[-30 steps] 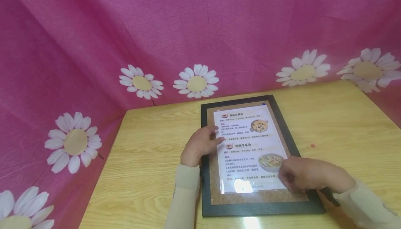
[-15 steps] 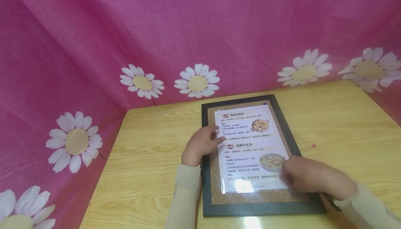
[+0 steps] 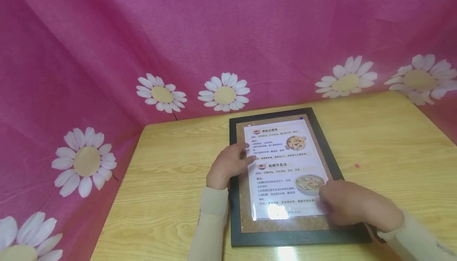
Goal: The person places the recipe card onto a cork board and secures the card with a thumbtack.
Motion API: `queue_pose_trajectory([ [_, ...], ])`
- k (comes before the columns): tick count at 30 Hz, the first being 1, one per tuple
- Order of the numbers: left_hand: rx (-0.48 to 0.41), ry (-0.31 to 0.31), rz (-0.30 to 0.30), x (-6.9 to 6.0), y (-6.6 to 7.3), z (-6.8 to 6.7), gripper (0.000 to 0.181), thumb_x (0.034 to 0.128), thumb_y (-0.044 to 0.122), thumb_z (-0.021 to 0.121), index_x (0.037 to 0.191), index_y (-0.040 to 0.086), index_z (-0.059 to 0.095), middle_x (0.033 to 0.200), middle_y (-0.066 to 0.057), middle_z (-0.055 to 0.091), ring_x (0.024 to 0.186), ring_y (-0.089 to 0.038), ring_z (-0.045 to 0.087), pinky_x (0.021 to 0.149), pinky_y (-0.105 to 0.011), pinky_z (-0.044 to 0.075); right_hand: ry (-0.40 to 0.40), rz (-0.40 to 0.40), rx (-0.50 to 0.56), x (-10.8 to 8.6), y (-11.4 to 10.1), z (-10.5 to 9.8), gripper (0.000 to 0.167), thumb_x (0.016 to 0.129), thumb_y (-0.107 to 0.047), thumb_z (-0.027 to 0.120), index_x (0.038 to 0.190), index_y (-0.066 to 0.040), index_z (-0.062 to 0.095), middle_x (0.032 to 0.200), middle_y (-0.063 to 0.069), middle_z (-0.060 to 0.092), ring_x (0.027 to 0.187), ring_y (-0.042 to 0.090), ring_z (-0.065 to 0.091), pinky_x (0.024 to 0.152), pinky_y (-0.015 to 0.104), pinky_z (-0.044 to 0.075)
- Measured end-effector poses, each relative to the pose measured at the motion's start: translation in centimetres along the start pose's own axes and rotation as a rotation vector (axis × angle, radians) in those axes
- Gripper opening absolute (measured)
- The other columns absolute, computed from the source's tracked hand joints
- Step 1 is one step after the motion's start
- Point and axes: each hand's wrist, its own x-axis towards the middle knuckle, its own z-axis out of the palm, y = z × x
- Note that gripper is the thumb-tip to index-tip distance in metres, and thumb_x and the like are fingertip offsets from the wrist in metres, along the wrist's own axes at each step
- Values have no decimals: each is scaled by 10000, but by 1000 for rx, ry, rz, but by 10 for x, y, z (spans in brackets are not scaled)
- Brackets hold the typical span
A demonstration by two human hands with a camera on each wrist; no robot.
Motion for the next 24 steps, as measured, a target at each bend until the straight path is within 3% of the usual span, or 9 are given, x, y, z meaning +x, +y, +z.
queue_pose_trajectory([
  [9,-8,-2,-3,0,0,0,558,958,366,738,1452,138,614,1374,-90,685,1119,-251,633,919,-410,556,-90,41,94,2,4,-6,251,735,-66,835,802,-157,610,786,3,555,713,172,521,606,293,431],
  [16,-17,-41,5,-4,3,10,557,960,358,737,1453,132,612,1367,-98,686,1105,-257,631,908,-418,555,-139,91,148,-7,8,2,249,746,-63,842,805,-152,617,785,8,567,718,178,535,610,301,436],
  [19,-25,-48,15,-4,3,11,558,966,356,727,1459,126,604,1372,-101,682,1115,-268,629,919,-430,557,-143,73,163,-8,12,1,239,748,-43,831,818,-148,627,787,2,572,717,172,531,614,299,441],
  [24,-33,-35,19,-3,-1,0,568,978,348,705,1474,100,583,1373,-123,678,1130,-288,628,961,-458,557,-103,1,138,-4,15,-10,246,724,11,786,769,-152,607,751,-19,560,678,151,507,597,282,423],
])
